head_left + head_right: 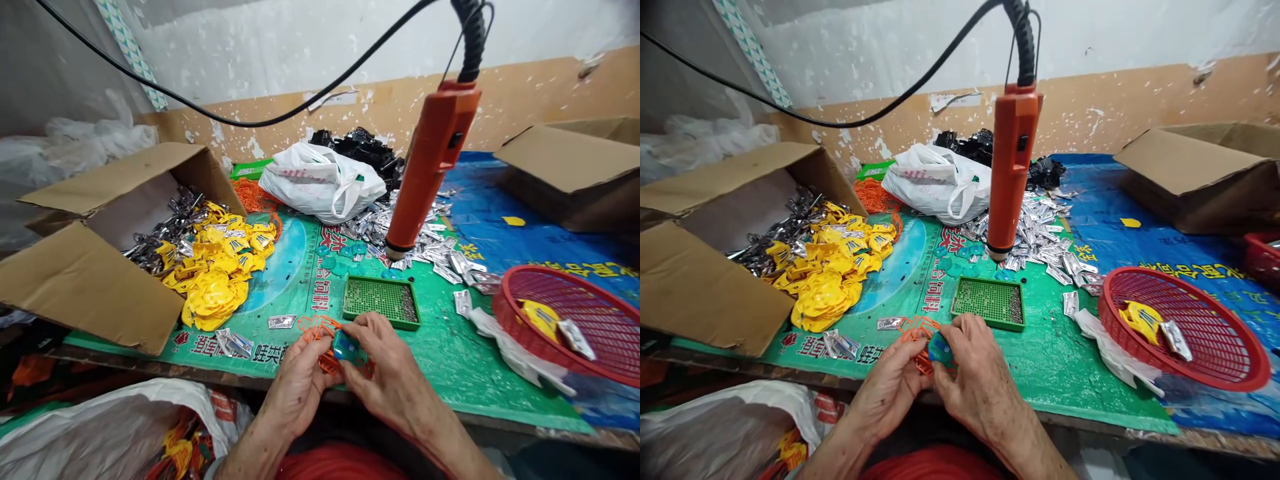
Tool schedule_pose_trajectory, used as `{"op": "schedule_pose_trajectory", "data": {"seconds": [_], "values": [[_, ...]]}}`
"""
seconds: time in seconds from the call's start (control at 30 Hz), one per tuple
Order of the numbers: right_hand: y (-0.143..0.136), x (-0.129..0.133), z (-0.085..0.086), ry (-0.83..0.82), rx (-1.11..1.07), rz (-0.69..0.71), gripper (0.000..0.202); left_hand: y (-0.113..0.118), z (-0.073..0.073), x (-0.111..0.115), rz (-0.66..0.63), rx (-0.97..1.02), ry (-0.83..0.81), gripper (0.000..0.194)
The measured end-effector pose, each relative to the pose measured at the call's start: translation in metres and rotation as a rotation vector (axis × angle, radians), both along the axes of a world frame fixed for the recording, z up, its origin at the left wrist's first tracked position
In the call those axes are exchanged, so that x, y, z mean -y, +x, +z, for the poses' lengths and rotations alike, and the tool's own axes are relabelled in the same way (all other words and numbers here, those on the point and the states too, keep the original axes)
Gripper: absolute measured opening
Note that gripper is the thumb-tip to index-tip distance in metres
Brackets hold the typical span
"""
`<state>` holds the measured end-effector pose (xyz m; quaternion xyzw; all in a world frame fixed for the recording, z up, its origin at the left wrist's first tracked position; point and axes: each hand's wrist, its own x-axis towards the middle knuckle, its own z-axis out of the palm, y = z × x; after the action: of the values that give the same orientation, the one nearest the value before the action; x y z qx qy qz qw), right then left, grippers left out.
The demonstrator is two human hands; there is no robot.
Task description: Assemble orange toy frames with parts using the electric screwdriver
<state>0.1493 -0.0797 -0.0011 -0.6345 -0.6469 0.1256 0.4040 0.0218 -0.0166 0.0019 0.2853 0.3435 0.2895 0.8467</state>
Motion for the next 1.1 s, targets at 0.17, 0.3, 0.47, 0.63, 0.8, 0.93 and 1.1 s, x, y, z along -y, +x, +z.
{"op": "schedule_pose_trajectory", "data": {"seconds": [0.17,0.3,0.47,0.63,0.8,0.93,1.1], "values": [[-0.001,-0.002,-0.005,0.057,0.059,-0.029,0.029,0.002,-0.002,0.0,-0.016,0.037,-0.029,0.017],[0.001,-0.002,-0.009,0.101,0.029,-0.044,0.031,0.002,-0.007,0.0,0.0,0.074,-0.095,0.015],[0.002,0.001,-0.011,0.092,0.07,-0.092,0.031,0.004,-0.012,-0.001,-0.007,0.108,-0.125,0.012],[0.002,0.006,-0.008,0.089,0.184,-0.101,0.029,0.008,-0.012,0.0,-0.015,0.108,-0.127,0.011],[0.004,0.006,-0.005,0.064,0.251,-0.089,0.028,0.011,-0.014,0.002,0.008,0.099,-0.131,0.014],[0.007,0.004,-0.006,0.042,0.227,-0.095,0.025,0.011,-0.015,0.003,0.006,0.101,-0.141,0.015],[0.009,0.004,-0.008,0.04,0.171,-0.073,0.024,0.011,-0.012,0.004,-0.006,0.097,-0.131,0.019]]}}
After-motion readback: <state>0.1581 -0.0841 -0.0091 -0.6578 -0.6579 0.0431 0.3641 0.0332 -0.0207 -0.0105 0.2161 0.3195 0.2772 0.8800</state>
